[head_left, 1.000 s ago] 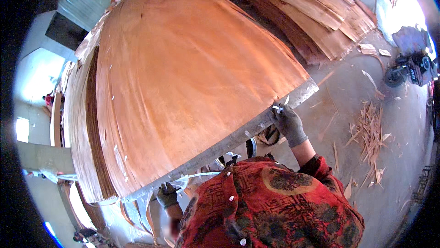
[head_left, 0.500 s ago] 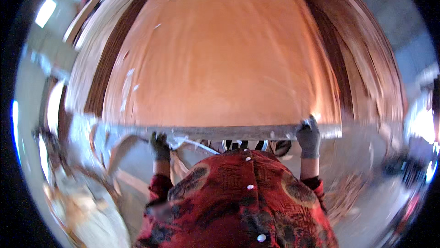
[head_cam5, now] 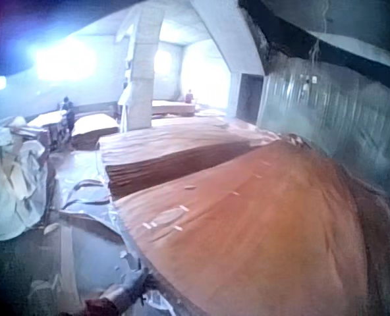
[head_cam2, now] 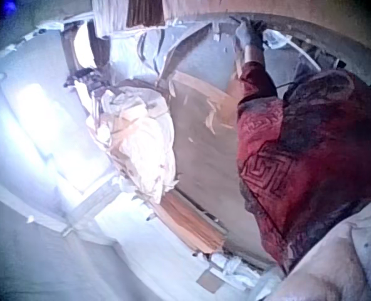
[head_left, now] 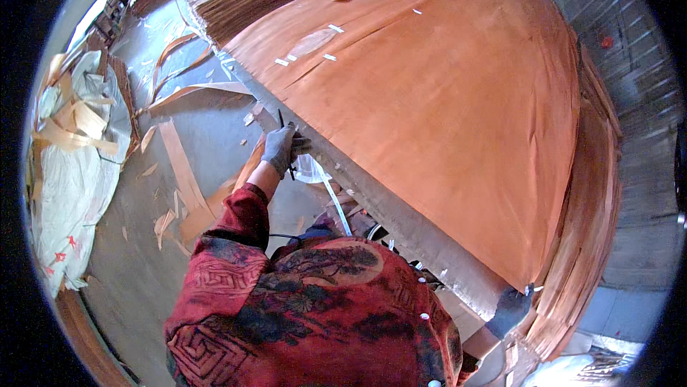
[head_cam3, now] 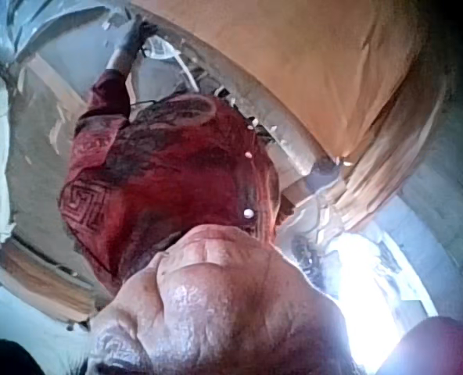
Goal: The person applies thin wood veneer sheets to a large curved wooden surface. They smooth the veneer, use a utility knife to trim edges, and secure the sheets with small white clips. The person repeatedly lifts and adjusts the veneer to ensure proper adhesion and alignment.
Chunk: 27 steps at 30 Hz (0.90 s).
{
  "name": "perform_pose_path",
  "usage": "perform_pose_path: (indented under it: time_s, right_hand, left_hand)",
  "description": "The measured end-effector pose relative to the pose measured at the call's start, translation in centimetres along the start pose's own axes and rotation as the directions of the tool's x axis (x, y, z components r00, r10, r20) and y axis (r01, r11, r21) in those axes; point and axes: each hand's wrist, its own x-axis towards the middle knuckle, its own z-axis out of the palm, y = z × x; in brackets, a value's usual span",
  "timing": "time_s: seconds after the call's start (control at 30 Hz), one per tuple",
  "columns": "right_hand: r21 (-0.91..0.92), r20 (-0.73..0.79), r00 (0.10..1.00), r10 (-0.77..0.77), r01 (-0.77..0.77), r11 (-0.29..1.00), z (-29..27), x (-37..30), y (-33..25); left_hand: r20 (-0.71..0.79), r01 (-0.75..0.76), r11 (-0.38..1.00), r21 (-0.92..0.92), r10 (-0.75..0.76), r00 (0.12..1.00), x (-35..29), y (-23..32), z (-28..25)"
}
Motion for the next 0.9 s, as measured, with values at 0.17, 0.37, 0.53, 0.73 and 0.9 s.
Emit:
perform_pose_path:
  time_s: [0.17, 0.37, 0.53, 0.73, 0.9]
  right_hand:
    - [-0.332, 0.004, 0.971, -0.240, 0.228, 0.915, -0.7, 1.7, -2.2]
    - [-0.322, -0.096, 0.959, -0.267, 0.224, 0.920, -1.7, 0.7, -1.3]
    - [-0.180, -0.111, 0.985, -0.132, 0.110, 0.977, -1.8, 1.3, 0.5]
    - [-0.374, 0.046, 0.973, -0.227, 0.227, 0.899, -2.5, 2.5, -1.1]
    - [-0.237, 0.038, 0.996, -0.085, 0.091, 0.967, 1.3, -2.2, -1.2]
  left_hand:
    - [0.135, 0.084, 0.980, -0.181, -0.060, 0.989, -0.1, 1.7, 2.3]
    - [-0.075, -0.129, 0.986, -0.102, 0.122, 0.990, 3.0, 5.7, 4.4]
    - [-0.089, -0.490, 0.872, 0.007, 0.489, 0.868, 7.3, 8.1, 5.8]
    - [0.050, -0.670, 0.619, 0.410, 0.718, 0.694, 4.0, 15.1, 13.0]
    - [0.428, -0.459, 0.888, 0.011, 0.410, 0.805, 0.0, 18.2, 9.5]
